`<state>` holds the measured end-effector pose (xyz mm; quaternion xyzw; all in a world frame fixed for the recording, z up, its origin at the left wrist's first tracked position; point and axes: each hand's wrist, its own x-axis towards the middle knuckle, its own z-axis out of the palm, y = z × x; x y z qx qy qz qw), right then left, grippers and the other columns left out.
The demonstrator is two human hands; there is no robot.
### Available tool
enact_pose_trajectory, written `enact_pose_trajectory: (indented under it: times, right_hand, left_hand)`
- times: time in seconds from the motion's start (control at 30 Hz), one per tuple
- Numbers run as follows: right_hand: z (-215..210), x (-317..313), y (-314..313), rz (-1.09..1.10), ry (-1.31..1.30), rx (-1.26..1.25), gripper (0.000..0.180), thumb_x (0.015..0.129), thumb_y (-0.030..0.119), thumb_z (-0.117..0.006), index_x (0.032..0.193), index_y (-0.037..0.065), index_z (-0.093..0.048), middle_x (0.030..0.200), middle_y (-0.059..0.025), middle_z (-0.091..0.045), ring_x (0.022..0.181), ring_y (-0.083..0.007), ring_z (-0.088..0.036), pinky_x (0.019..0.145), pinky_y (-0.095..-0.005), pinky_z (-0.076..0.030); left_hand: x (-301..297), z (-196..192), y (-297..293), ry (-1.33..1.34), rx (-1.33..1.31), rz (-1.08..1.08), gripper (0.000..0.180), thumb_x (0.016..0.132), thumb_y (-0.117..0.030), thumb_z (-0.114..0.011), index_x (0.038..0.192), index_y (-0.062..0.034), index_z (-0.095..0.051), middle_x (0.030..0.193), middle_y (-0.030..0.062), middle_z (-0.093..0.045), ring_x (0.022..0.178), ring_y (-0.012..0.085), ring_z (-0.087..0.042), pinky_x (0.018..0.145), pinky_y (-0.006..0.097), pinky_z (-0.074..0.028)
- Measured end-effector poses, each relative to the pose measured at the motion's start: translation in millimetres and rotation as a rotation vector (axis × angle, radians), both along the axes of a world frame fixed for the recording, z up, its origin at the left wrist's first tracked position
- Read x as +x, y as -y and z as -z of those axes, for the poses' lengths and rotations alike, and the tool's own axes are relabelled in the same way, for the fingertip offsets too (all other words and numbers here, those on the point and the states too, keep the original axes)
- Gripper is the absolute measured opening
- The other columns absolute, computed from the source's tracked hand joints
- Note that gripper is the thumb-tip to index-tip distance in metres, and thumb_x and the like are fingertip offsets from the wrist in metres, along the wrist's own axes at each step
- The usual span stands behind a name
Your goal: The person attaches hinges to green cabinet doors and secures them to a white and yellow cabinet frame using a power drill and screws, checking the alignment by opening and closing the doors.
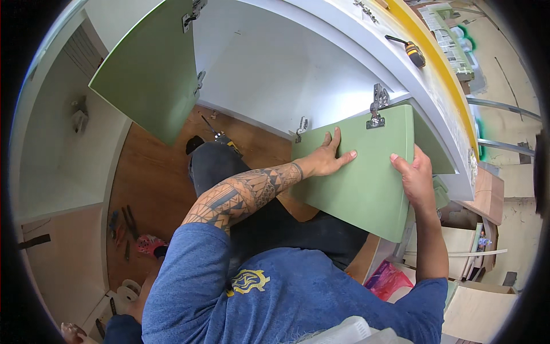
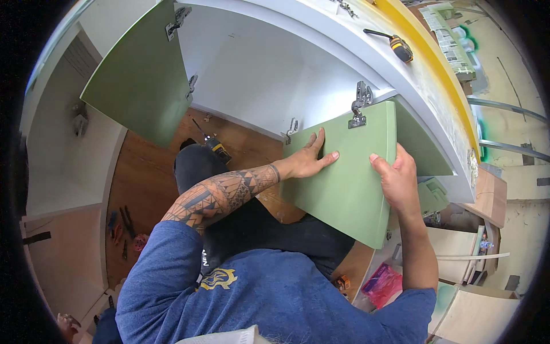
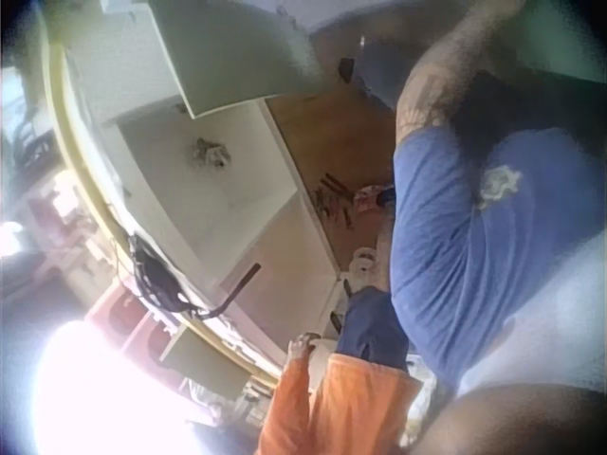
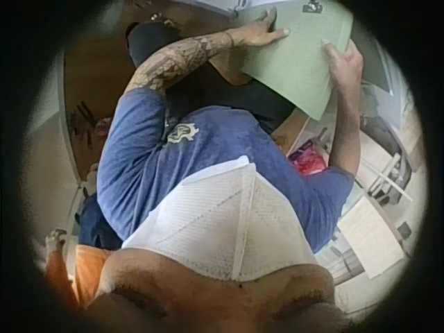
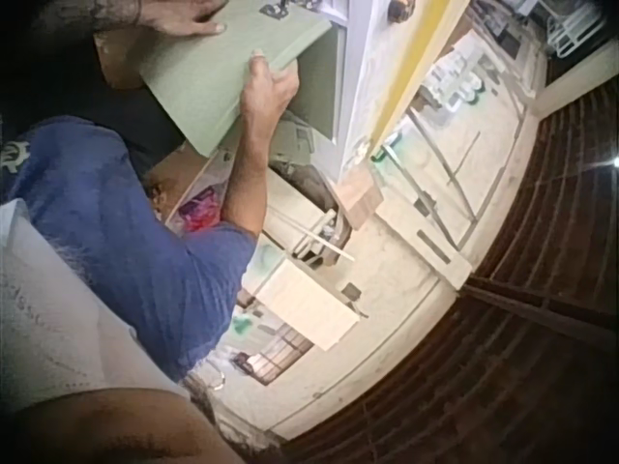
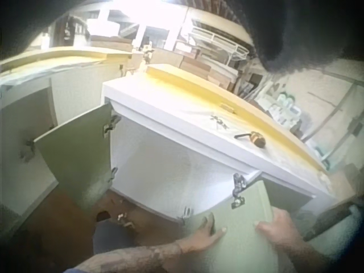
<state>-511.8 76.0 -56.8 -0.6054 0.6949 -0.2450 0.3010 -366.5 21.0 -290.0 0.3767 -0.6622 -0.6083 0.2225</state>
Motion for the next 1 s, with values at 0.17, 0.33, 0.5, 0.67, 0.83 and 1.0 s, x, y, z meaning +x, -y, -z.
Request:
enact_pose_trajectory:
  times: [0.17, 0.33, 0.5, 0.67, 0.83, 1.0]
  right_hand:
    - [7.9, -7.5, 11.8, 0.027, 0.009, -0.029, 0.027, 0.093, 0.006, -0.064, 0.118, -0.006, -0.067, 0.103, -0.0116, -0.074, 0.088, -0.0149, -0.070, 0.079, -0.0302, -0.056]
    - [11.6, -13.4, 25.7, 0.049, -0.008, -0.025, 0.028, 0.093, 0.007, -0.065, 0.117, -0.006, -0.067, 0.102, -0.0117, -0.074, 0.088, -0.0151, -0.070, 0.079, -0.0305, -0.056]
    - [23.8, -22.1, 34.6, 0.045, -0.052, -0.015, 0.029, 0.093, 0.008, -0.066, 0.118, -0.006, -0.067, 0.102, -0.0126, -0.074, 0.089, -0.0162, -0.070, 0.080, -0.0312, -0.056]
    - [29.8, -25.0, 40.3, 0.050, 0.010, -0.013, 0.029, 0.092, 0.009, -0.067, 0.117, -0.007, -0.067, 0.103, -0.0144, -0.075, 0.090, -0.0174, -0.071, 0.081, -0.0325, -0.056]
    - [31.7, -26.2, 47.9, 0.056, -0.050, 0.000, 0.030, 0.092, 0.010, -0.067, 0.116, -0.006, -0.067, 0.102, -0.0143, -0.075, 0.089, -0.0178, -0.071, 0.081, -0.0328, -0.056]
    - [34.1, -25.3, 54.0, 0.033, -0.093, 0.032, 0.028, 0.094, 0.008, -0.066, 0.119, -0.006, -0.066, 0.107, -0.0112, -0.074, 0.092, -0.0148, -0.069, 0.084, -0.0302, -0.055]
  left_hand:
    - [-13.7, 8.8, 13.7, -0.017, -0.029, -0.059, 0.117, 0.095, -0.083, -0.037, 0.165, -0.0050, 0.014, 0.167, 0.0391, -0.001, 0.153, 0.0505, -0.026, 0.127, 0.047, -0.028]
    - [-17.8, 8.5, 24.7, -0.027, 0.016, -0.029, 0.116, 0.094, -0.083, -0.038, 0.165, -0.0062, 0.013, 0.167, 0.0382, -0.001, 0.154, 0.0499, -0.025, 0.127, 0.047, -0.027]
    - [-23.2, 17.9, 30.4, -0.055, 0.060, -0.006, 0.112, 0.096, -0.080, -0.039, 0.165, -0.0079, 0.012, 0.170, 0.0333, 0.000, 0.157, 0.0464, -0.017, 0.129, 0.047, -0.023]
    - [-27.4, 25.2, 37.4, -0.042, 0.062, -0.017, 0.113, 0.096, -0.081, -0.039, 0.166, -0.0078, 0.012, 0.170, 0.0335, 0.000, 0.157, 0.0465, -0.019, 0.129, 0.046, -0.024]
    - [-30.2, 32.4, 40.8, -0.043, 0.052, -0.037, 0.115, 0.094, -0.084, -0.038, 0.166, -0.0098, 0.012, 0.169, 0.0353, -0.002, 0.155, 0.0483, -0.022, 0.128, 0.047, -0.025]
    - [-27.6, 32.1, 42.0, -0.049, 0.074, -0.054, 0.115, 0.094, -0.084, -0.039, 0.166, -0.0097, 0.010, 0.169, 0.0349, -0.002, 0.155, 0.0481, -0.022, 0.128, 0.047, -0.024]
